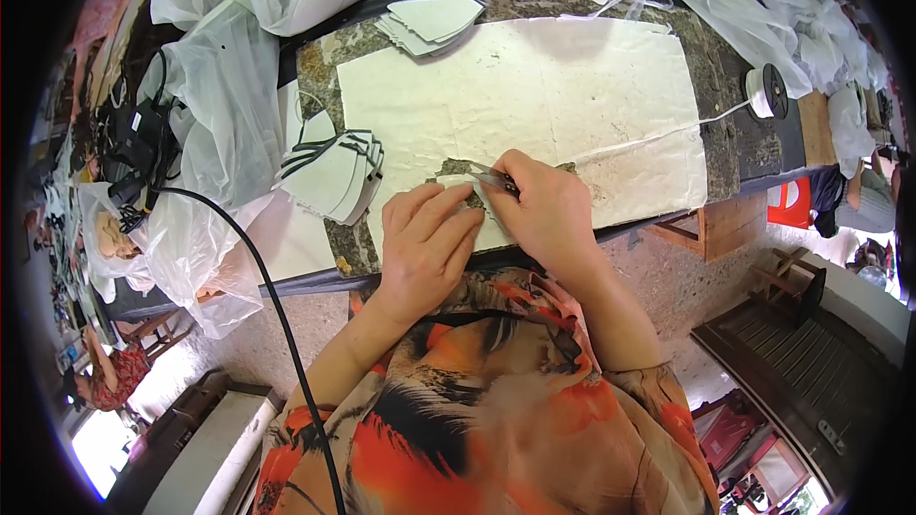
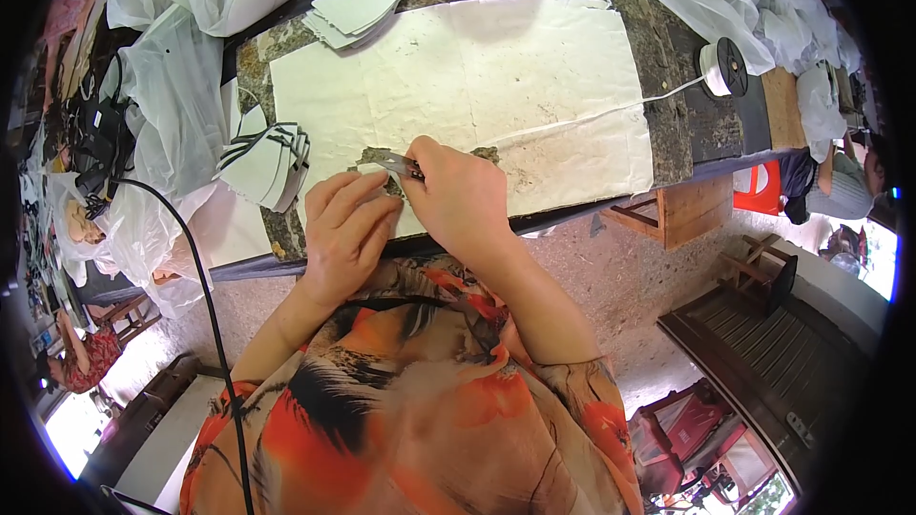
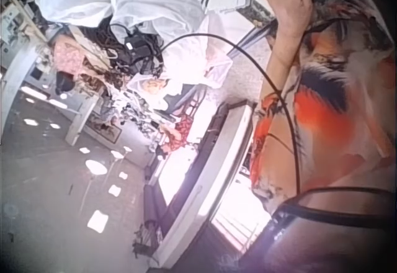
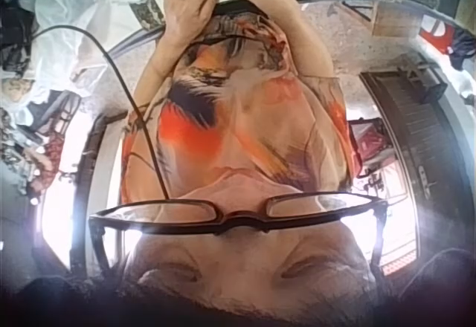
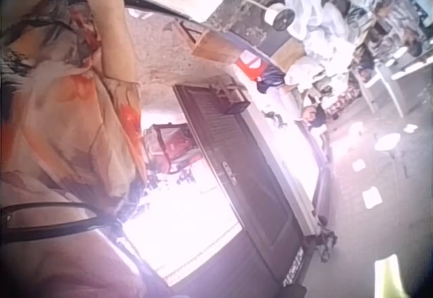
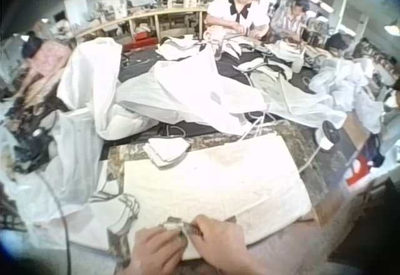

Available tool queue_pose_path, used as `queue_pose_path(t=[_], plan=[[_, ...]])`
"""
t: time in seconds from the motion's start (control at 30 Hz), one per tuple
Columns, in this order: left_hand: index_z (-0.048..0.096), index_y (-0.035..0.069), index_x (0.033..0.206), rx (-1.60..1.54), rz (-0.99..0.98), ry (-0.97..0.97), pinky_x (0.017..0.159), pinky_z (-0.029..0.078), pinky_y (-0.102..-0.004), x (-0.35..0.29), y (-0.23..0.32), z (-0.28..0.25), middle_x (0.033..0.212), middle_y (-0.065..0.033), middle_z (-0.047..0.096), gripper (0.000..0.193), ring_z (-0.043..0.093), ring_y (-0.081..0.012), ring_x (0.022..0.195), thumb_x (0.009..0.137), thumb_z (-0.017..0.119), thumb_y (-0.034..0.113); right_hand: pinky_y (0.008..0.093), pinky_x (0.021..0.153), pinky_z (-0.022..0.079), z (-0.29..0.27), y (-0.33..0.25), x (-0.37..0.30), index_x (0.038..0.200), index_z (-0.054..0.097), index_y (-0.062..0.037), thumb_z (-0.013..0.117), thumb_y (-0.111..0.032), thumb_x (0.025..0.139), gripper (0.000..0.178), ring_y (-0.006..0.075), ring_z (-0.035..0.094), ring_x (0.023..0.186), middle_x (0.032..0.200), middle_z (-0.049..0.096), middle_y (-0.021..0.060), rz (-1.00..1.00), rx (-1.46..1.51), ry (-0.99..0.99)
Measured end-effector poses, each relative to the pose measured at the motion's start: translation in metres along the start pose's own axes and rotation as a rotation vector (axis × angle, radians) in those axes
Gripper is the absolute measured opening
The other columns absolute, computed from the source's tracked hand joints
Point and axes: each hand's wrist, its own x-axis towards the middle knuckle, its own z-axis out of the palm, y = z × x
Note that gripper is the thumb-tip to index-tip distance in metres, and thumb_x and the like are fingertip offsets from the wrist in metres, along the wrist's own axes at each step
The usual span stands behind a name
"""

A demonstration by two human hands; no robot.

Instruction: Applying adhesive to small black strips and attaching them to white shoe upper components.

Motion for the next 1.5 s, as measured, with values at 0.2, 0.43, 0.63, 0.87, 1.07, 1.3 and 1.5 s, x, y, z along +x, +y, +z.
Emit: queue_pose_path(t=[0.2, 0.43, 0.63, 0.87, 1.07, 1.3, 1.5], plan=[[0.073, 0.008, 0.1, 0.049, -0.012, -0.025, 0.106, 0.039, -0.0467, 0.004, 0.001, 0.008, 0.134, -0.0097, 0.066, 0.015, 0.056, -0.0326, 0.124, 0.086, 0.074, 0.011, 0.0478, 0.065, 0.052, 0.0, 0.002, 0.001, 0.095, 0.064, -0.0091, 0.067, -0.023, 0.091, 0.015, 0.038, 0.068, 0.073, 0.078, 0.069, 0.0145, -0.026, -0.011, 0.002], [0.073, 0.008, 0.1, 0.054, -0.069, 0.001, 0.107, 0.039, -0.0482, 0.001, 0.0, 0.006, 0.136, -0.0101, 0.064, 0.016, 0.054, -0.0342, 0.126, 0.085, 0.074, 0.011, 0.0425, 0.063, 0.051, -0.002, 0.002, 0.0, 0.095, 0.067, -0.0081, 0.071, -0.026, 0.092, 0.019, 0.0368, 0.067, 0.073, 0.079, 0.069, 0.0148, 0.005, 0.044, -0.01], [0.073, 0.009, 0.1, 0.043, -0.025, -0.003, 0.108, 0.038, -0.0492, -0.001, 0.0, 0.01, 0.129, -0.009, 0.066, 0.016, 0.055, -0.0323, 0.124, 0.084, 0.074, 0.011, 0.0436, 0.063, 0.05, 0.002, 0.001, 0.0, 0.096, 0.066, -0.009, 0.07, -0.025, 0.092, 0.017, 0.0361, 0.067, 0.073, 0.079, 0.069, 0.0133, 0.002, -0.028, -0.002], [0.072, 0.009, 0.103, 0.073, -0.032, -0.023, 0.11, 0.036, -0.049, -0.001, 0.002, 0.012, 0.126, -0.0082, 0.067, 0.018, 0.056, -0.03, 0.124, 0.086, 0.073, 0.011, 0.0452, 0.063, 0.05, 0.008, 0.001, -0.001, 0.1, 0.063, -0.0099, 0.07, -0.025, 0.092, 0.019, 0.0361, 0.068, 0.073, 0.08, 0.069, 0.0133, -0.032, -0.108, 0.007], [0.071, 0.01, 0.109, 0.147, -0.047, -0.067, 0.111, 0.035, -0.048, -0.001, 0.003, 0.01, 0.127, -0.0039, 0.067, 0.021, 0.056, -0.0279, 0.125, 0.087, 0.071, 0.011, 0.0486, 0.063, 0.052, -0.004, -0.001, -0.001, 0.098, 0.057, -0.0075, 0.066, -0.023, 0.094, 0.018, 0.0386, 0.068, 0.074, 0.081, 0.068, 0.0152, -0.08, -0.07, -0.028], [0.07, 0.009, 0.109, 0.18, -0.057, -0.069, 0.108, 0.039, -0.0446, 0.003, 0.006, 0.007, 0.126, -0.0043, 0.071, 0.02, 0.06, -0.0282, 0.122, 0.089, 0.073, 0.01, 0.048, 0.068, 0.052, -0.017, 0.008, -0.001, 0.098, 0.062, -0.0073, 0.065, -0.024, 0.094, 0.018, 0.0396, 0.068, 0.079, 0.082, 0.07, 0.0163, 0.029, 0.012, -0.002], [0.068, 0.014, 0.127, 0.191, -0.061, -0.081, 0.109, 0.036, -0.0458, 0.002, 0.006, 0.008, 0.128, -0.001, 0.068, 0.035, 0.057, -0.0259, 0.123, 0.092, 0.07, 0.017, 0.0483, 0.068, 0.051, -0.014, 0.01, -0.002, 0.098, 0.062, -0.0069, 0.066, -0.023, 0.092, 0.018, 0.0399, 0.068, 0.079, 0.083, 0.07, 0.0171, 0.048, 0.05, 0.044]])
